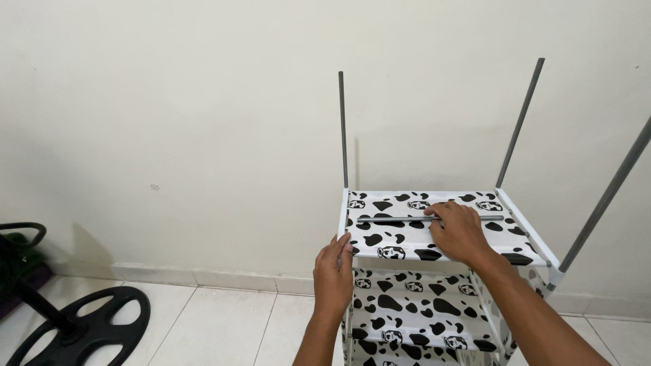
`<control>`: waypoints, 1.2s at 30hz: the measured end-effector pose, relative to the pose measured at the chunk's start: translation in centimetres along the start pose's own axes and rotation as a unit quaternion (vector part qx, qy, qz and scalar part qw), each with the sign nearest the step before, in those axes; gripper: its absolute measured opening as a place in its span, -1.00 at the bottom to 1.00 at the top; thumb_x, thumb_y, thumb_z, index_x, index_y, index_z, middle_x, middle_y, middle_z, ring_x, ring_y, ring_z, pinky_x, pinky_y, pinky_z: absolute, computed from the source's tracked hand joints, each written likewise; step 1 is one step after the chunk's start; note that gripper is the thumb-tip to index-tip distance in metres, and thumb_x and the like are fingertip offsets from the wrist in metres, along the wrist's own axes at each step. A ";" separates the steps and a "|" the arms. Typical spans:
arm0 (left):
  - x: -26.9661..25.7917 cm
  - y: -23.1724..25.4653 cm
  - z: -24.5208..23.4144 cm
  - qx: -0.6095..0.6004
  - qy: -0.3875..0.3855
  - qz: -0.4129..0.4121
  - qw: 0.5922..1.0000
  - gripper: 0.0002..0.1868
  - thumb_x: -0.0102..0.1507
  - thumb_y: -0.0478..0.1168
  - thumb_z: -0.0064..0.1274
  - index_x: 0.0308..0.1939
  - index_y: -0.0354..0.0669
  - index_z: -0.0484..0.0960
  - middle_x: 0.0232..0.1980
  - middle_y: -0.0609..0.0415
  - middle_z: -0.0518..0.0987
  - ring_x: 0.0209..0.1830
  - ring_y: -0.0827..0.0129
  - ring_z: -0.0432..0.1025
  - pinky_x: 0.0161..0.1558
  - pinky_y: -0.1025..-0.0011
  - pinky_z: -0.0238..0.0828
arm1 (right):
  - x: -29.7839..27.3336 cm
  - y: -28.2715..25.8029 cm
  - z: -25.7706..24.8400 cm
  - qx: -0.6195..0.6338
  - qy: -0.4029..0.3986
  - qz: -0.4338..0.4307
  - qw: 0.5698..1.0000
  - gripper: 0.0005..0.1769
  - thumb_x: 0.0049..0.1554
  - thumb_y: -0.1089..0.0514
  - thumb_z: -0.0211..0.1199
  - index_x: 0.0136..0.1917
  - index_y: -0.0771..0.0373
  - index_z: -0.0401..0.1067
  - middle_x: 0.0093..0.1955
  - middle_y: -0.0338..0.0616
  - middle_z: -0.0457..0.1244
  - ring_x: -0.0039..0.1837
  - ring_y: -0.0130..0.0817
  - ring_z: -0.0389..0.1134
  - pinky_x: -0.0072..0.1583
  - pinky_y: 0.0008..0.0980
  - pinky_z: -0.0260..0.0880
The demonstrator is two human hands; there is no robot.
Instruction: The person assembles a small shelving unit by inserting metal poles into the corners of fabric-covered panels. They connect the poles to form a frame and then attach the fabric panels to create shelves.
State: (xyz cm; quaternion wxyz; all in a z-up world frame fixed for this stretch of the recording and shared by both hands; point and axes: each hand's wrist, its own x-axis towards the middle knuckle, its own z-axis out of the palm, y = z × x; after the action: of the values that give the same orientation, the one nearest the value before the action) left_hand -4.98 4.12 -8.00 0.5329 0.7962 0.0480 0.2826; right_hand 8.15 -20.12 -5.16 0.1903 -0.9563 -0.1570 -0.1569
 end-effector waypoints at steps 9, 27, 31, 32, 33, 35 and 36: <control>0.0 0.1 0.0 0.023 -0.013 -0.022 0.999 -0.57 0.41 -0.03 -0.19 0.25 -0.09 0.59 0.33 -0.12 0.49 0.37 0.13 0.37 0.24 0.24 0.41 | -0.1 -0.2 -0.3 0.029 -0.003 0.015 0.999 -0.63 0.13 0.14 0.12 0.19 0.17 0.50 0.09 -0.08 0.35 0.21 -0.18 0.32 0.38 -0.06 0.18; -1.1 2.2 6.3 0.303 0.114 0.175 0.930 -0.53 0.30 -0.09 -0.08 0.21 -0.29 0.49 0.44 -0.38 0.33 0.51 -0.16 0.00 0.40 -0.26 -0.24 | -7.0 0.9 -11.5 0.090 0.433 -0.147 0.885 -0.83 0.30 0.29 0.17 0.16 0.33 0.35 0.23 0.06 0.22 0.36 -0.13 0.22 0.40 -0.18 0.29; -2.9 6.7 13.0 0.183 -0.047 0.260 0.947 -0.52 0.35 -0.13 -0.05 0.28 -0.35 0.41 0.42 -0.35 0.37 0.51 -0.13 0.11 0.47 -0.16 -0.17 | -8.1 2.3 -14.9 0.072 0.509 -0.092 0.853 -0.70 0.30 0.29 0.18 0.25 0.40 0.22 0.28 0.15 0.11 0.37 -0.06 0.16 0.33 -0.21 0.22; -3.4 8.0 14.6 0.126 -0.082 0.286 0.946 -0.51 0.38 -0.17 -0.05 0.33 -0.40 0.40 0.41 -0.38 0.39 0.50 -0.12 0.20 0.50 -0.10 -0.08 | -7.8 2.5 -15.2 0.092 0.518 -0.077 0.847 -0.62 0.27 0.27 0.17 0.29 0.43 0.17 0.29 0.16 0.10 0.36 -0.05 0.16 0.32 -0.17 0.21; -3.8 9.1 16.0 0.090 -0.113 0.288 0.947 -0.48 0.36 -0.16 -0.03 0.33 -0.41 0.39 0.37 -0.37 0.42 0.45 -0.14 0.24 0.47 -0.07 -0.01 | -7.8 3.0 -15.6 0.113 0.525 -0.063 0.841 -0.54 0.24 0.26 0.17 0.32 0.47 0.12 0.29 0.18 0.08 0.35 -0.04 0.16 0.32 -0.13 0.20; -4.6 11.1 18.5 0.021 -0.174 0.285 0.942 -0.42 0.30 -0.15 0.03 0.33 -0.43 0.38 0.30 -0.37 0.46 0.36 -0.19 0.31 0.40 -0.01 0.14 | -7.3 3.5 -15.5 0.242 0.451 -0.017 0.859 -0.58 0.42 0.16 0.12 0.43 0.39 0.12 0.27 -0.01 0.18 0.32 -0.22 0.25 0.36 -0.19 0.28; -4.8 12.0 19.5 0.027 -0.213 0.250 0.944 -0.42 0.29 -0.15 0.04 0.32 -0.40 0.38 0.24 -0.34 0.49 0.30 -0.15 0.35 0.36 0.01 0.18 | -7.1 4.0 -15.5 0.312 0.409 0.015 0.858 -0.63 0.40 0.11 0.03 0.37 0.35 0.15 0.18 -0.08 0.23 0.25 -0.29 0.30 0.29 -0.25 0.34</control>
State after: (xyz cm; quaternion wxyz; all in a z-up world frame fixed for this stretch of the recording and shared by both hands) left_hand -1.92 -18.87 -4.76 0.4211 0.8384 -0.2591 0.2293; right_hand -0.55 -31.69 4.63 0.5278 -0.6988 -0.0918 -0.4740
